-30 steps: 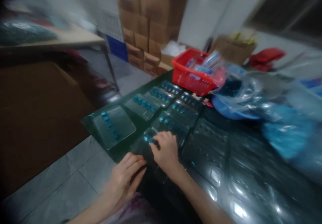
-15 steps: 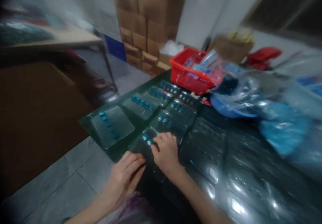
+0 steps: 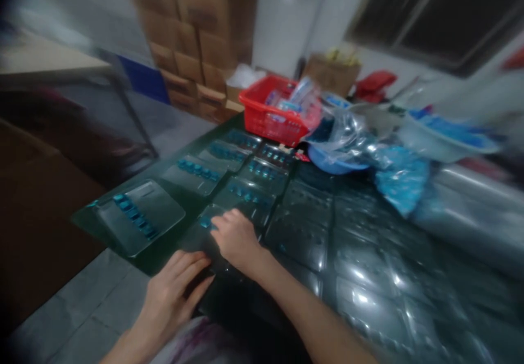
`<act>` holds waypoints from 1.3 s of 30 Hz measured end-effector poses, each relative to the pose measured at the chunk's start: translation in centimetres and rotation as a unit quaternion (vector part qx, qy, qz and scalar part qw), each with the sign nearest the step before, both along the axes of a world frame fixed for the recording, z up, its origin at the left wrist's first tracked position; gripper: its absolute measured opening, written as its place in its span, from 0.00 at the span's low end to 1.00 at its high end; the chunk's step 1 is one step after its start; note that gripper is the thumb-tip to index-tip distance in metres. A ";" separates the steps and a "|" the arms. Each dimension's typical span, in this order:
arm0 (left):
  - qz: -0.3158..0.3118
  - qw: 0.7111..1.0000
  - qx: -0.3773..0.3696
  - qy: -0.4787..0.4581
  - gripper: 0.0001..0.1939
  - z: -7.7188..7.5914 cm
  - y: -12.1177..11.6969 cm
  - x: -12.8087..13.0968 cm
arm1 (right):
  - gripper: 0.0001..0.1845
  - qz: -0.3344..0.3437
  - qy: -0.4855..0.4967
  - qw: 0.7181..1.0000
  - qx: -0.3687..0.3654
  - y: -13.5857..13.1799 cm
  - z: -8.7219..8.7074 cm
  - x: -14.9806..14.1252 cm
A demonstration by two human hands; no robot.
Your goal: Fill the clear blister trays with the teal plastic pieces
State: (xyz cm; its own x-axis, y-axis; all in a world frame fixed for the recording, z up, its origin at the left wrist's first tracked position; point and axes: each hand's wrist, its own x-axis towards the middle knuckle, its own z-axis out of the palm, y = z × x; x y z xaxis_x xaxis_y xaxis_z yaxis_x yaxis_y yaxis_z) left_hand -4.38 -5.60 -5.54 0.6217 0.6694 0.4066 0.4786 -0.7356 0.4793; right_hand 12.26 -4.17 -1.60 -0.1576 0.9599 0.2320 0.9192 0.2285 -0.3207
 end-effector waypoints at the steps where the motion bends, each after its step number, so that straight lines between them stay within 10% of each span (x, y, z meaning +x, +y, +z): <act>1: 0.004 1.000 0.006 0.006 0.09 -0.1 0.0 0.2 | 0.13 -0.018 0.012 1.000 0.011 -0.8 0.5 1.1; 8: 0.015 1.000 0.010 0.014 0.09 0.0 0.1 0.8 | 0.17 -0.112 -0.022 0.989 -0.088 -7.8 1.9 10.3; 19: 0.007 1.000 -0.013 -0.007 0.10 -0.1 0.2 0.5 | 0.17 -0.002 0.001 0.991 -0.133 -7.8 0.3 11.7; 24: 0.015 0.981 -0.147 -0.122 0.10 2.0 -0.4 1.3 | 0.13 -0.037 0.211 0.969 -0.119 -8.2 1.2 9.9; 30: -0.042 0.834 -0.521 -0.178 0.11 4.8 -1.5 3.9 | 0.10 -0.020 0.307 0.949 -0.067 -7.5 2.0 3.9; 39: -0.004 0.884 -0.420 -0.204 0.10 4.0 -1.2 3.1 | 0.10 -0.022 0.395 0.911 -0.119 -6.9 0.3 1.8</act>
State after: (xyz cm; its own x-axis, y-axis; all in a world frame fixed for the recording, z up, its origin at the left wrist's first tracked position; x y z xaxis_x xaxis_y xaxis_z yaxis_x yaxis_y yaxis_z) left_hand -1.26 -6.85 -1.58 0.5445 0.8378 -0.0406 0.1364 -0.0407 0.9898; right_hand 14.09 -11.11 -1.26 0.0077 0.9992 0.0403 0.3861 0.0342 -0.9218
